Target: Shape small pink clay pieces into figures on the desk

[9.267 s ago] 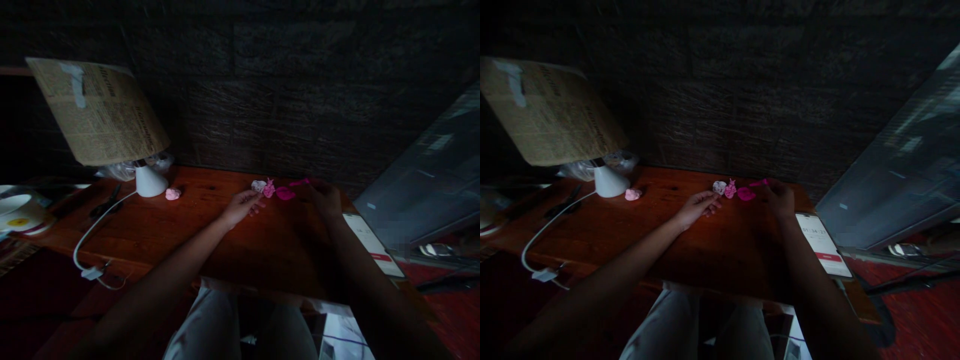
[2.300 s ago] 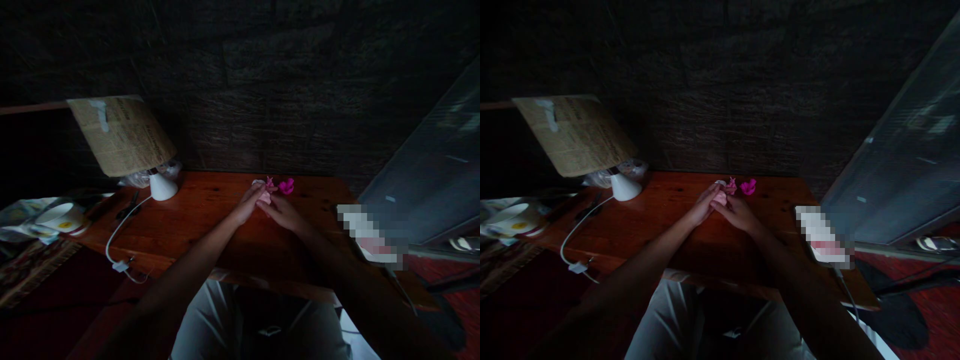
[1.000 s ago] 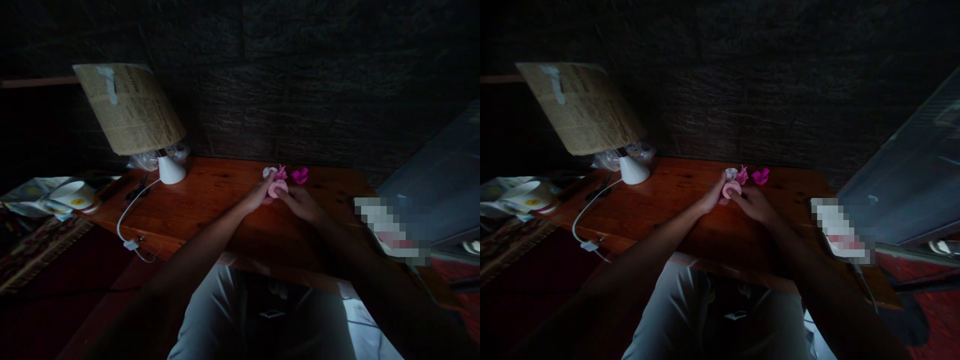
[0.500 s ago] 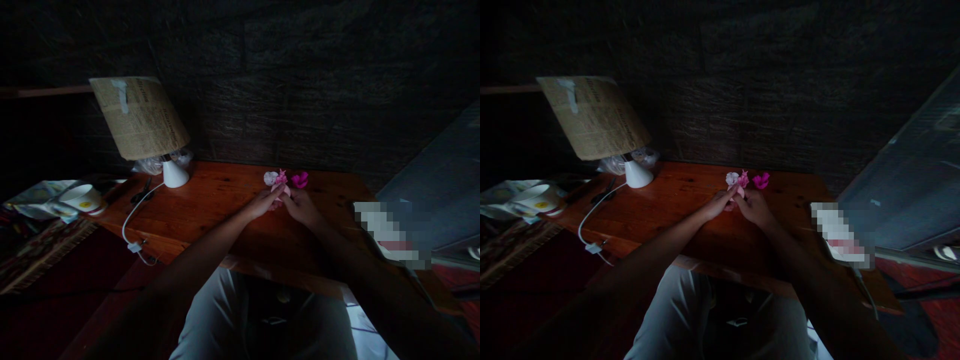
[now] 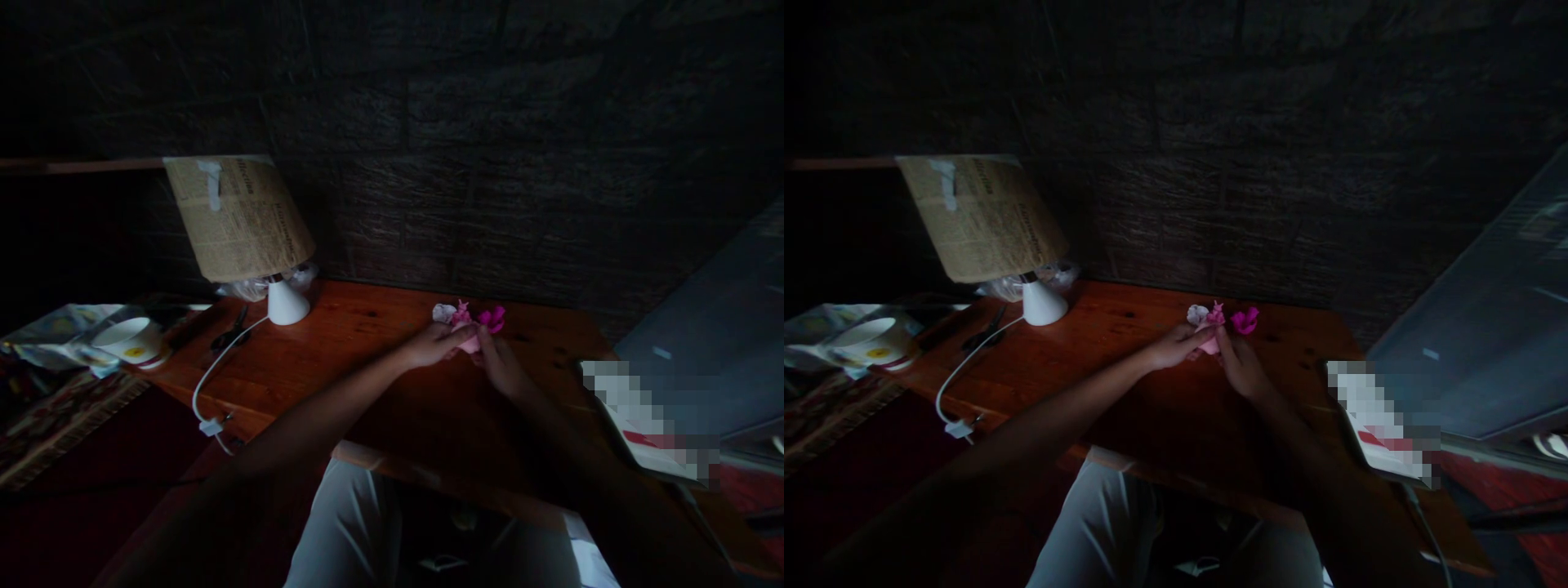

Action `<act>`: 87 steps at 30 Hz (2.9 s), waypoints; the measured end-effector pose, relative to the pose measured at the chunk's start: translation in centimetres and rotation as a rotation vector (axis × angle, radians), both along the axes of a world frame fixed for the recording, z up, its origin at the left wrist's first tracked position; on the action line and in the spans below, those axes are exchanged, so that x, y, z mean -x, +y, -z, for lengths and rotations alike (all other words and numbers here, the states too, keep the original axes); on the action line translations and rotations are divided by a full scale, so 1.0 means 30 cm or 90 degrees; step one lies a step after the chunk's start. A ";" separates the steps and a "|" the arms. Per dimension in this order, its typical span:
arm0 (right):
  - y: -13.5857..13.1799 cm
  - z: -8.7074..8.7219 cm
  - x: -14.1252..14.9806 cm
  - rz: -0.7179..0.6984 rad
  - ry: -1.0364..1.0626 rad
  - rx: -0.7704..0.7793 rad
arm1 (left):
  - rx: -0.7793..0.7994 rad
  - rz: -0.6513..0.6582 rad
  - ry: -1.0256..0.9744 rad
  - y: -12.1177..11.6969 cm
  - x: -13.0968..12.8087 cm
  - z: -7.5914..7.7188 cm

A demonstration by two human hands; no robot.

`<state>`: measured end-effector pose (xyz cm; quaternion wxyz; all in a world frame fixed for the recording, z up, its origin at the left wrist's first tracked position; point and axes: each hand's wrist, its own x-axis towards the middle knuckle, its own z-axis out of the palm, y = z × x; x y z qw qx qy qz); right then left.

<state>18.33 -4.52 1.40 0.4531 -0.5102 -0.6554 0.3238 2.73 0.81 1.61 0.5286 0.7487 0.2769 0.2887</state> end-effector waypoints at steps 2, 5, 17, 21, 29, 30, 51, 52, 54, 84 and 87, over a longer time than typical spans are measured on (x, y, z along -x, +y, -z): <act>-0.001 -0.003 -0.001 -0.021 -0.043 -0.006 | -0.040 -0.001 -0.011 -0.011 0.009 0.009; -0.007 -0.005 0.006 -0.058 -0.071 0.006 | -0.060 0.038 -0.025 -0.034 0.022 0.020; -0.020 -0.019 0.029 -0.067 -0.049 0.029 | 0.098 -0.041 -0.044 -0.015 0.040 0.048; -0.017 -0.007 0.022 -0.053 -0.055 0.024 | -0.065 0.010 0.048 -0.011 0.048 0.047; -0.002 0.005 -0.017 -0.032 -0.086 0.003 | -0.114 -0.012 0.109 -0.015 0.063 0.033; -0.002 0.004 -0.018 -0.044 -0.085 -0.005 | -0.131 -0.002 0.120 -0.014 0.065 0.033; -0.004 -0.002 -0.004 -0.054 -0.095 0.044 | -0.207 0.071 0.075 -0.026 0.058 0.029; -0.005 -0.003 -0.003 -0.050 -0.085 0.055 | -0.189 0.079 0.063 -0.026 0.056 0.029; -0.006 -0.004 -0.001 -0.049 -0.063 0.090 | -0.149 0.087 0.052 -0.026 0.054 0.029; -0.002 0.017 0.004 -0.044 0.040 0.128 | -0.050 0.009 -0.049 -0.025 0.040 0.025; -0.002 0.017 0.010 -0.048 0.067 0.151 | -0.049 -0.001 -0.063 -0.023 0.036 0.028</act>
